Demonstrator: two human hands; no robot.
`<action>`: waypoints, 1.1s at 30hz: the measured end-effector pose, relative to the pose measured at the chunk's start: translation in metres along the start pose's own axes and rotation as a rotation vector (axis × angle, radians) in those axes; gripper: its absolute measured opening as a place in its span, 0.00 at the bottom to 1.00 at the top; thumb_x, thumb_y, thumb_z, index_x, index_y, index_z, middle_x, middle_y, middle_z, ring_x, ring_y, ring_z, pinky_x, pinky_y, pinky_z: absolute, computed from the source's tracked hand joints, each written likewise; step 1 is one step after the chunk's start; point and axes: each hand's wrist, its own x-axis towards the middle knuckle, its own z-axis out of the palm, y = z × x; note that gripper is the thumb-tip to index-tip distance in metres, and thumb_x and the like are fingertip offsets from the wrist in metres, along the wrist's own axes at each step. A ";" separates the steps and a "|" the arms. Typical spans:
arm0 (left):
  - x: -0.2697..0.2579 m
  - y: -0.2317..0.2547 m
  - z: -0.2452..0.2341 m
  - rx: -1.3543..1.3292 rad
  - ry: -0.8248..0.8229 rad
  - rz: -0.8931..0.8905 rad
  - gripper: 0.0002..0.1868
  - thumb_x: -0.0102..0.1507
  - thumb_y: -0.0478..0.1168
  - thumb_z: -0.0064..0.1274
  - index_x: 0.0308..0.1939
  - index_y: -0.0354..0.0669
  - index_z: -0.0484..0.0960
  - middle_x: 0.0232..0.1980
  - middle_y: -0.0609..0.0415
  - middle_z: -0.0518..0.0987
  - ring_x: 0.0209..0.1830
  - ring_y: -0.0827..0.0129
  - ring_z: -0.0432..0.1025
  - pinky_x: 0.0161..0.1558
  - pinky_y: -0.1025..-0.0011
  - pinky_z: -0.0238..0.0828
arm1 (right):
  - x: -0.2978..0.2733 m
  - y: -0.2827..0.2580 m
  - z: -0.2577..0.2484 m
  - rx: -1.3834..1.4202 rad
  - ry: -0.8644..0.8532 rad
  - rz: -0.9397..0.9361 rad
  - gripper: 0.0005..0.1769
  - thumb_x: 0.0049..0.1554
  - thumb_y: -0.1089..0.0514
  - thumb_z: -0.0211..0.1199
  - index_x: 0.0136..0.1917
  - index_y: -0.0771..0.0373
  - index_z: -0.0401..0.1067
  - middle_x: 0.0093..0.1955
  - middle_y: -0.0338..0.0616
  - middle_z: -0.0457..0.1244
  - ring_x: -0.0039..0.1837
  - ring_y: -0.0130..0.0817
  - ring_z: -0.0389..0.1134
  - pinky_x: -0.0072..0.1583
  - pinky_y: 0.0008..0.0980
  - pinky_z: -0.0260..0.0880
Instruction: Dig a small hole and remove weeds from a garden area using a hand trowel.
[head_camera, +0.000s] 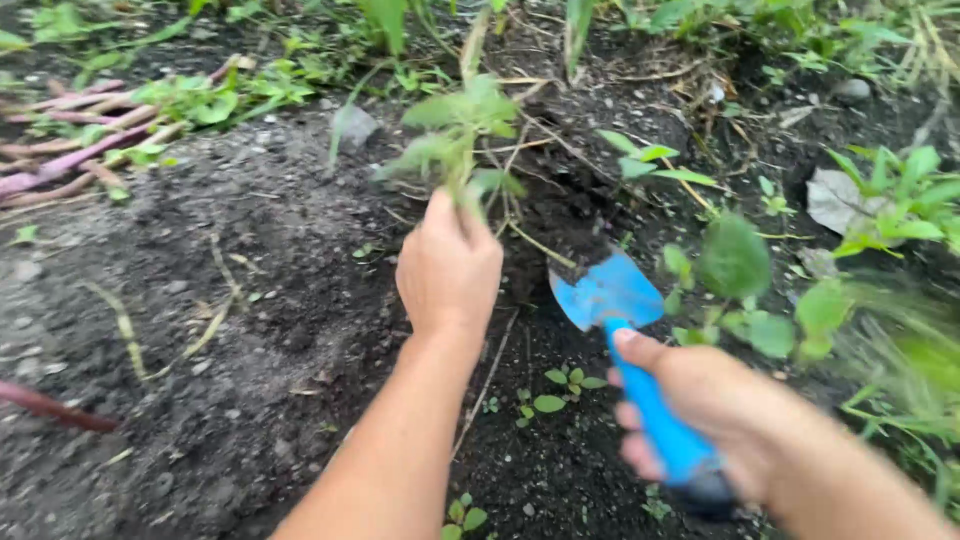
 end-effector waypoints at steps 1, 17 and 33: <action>0.007 0.007 0.008 -0.004 -0.010 0.006 0.18 0.68 0.52 0.40 0.49 0.45 0.79 0.38 0.39 0.84 0.42 0.40 0.77 0.46 0.45 0.70 | 0.000 0.001 0.003 0.009 0.008 0.002 0.25 0.65 0.38 0.53 0.51 0.64 0.66 0.33 0.47 0.59 0.28 0.40 0.59 0.30 0.38 0.62; 0.094 0.031 0.176 0.343 -0.550 0.687 0.30 0.53 0.45 0.60 0.61 0.55 0.77 0.73 0.48 0.66 0.69 0.48 0.62 0.64 0.52 0.61 | 0.088 -0.063 -0.036 0.208 -0.134 -0.096 0.21 0.66 0.39 0.46 0.45 0.58 0.61 0.29 0.38 0.56 0.25 0.29 0.56 0.27 0.32 0.61; 0.097 -0.013 0.103 0.199 -0.318 0.304 0.27 0.66 0.38 0.43 0.70 0.43 0.59 0.50 0.27 0.80 0.52 0.34 0.76 0.56 0.44 0.70 | 0.092 -0.035 -0.018 0.045 0.042 -0.184 0.27 0.65 0.36 0.48 0.52 0.64 0.62 0.34 0.46 0.60 0.28 0.37 0.61 0.30 0.41 0.66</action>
